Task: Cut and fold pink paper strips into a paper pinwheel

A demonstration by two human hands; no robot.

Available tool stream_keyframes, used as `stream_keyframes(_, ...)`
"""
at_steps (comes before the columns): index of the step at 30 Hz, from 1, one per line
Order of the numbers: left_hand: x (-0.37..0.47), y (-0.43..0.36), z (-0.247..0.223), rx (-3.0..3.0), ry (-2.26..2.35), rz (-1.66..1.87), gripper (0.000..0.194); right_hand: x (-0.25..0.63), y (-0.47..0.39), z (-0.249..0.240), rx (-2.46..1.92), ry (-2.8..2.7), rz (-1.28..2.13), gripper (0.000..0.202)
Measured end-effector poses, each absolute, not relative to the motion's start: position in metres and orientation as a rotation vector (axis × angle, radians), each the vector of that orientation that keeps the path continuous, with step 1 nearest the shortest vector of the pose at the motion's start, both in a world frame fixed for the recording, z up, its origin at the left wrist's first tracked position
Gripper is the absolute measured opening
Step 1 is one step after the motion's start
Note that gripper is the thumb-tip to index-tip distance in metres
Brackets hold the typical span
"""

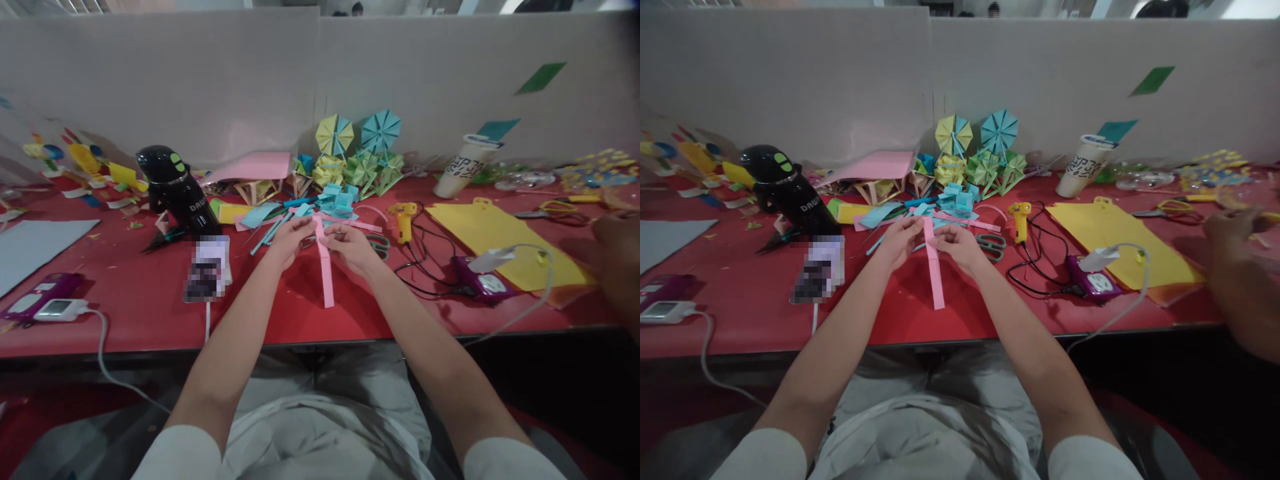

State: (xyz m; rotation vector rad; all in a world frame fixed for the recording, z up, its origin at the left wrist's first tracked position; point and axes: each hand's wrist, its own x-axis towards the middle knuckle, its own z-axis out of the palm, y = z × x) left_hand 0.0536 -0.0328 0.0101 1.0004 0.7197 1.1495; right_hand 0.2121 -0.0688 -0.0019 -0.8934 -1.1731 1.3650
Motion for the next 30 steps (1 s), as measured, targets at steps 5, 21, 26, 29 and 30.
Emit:
stream_keyframes(5, 0.052, -0.033, 0.007, 1.036, 0.664, 1.053, 0.044, 0.212, -0.071, 0.003, -0.846, -1.007, 1.441, 0.044)
stream_keyframes(21, 0.047, -0.035, 0.019, 0.877, 0.737, 1.216, 0.037, 0.215, -0.078, 0.008, -1.046, -1.178, 1.56, 0.04)
stream_keyframes(26, 0.045, -0.032, 0.022, 0.793, 0.756, 1.338, 0.028, 0.221, -0.08, 0.016, -0.897, -1.103, 1.627, 0.027)
stream_keyframes(29, 0.044, -0.03, 0.023, 0.748, 0.76, 1.39, 0.024, 0.221, -0.082, 0.02, -0.779, -1.117, 1.64, 0.033)
stream_keyframes(30, 0.043, -0.029, 0.023, 0.738, 0.761, 1.399, 0.024, 0.221, -0.082, 0.019, -0.763, -1.134, 1.63, 0.036)
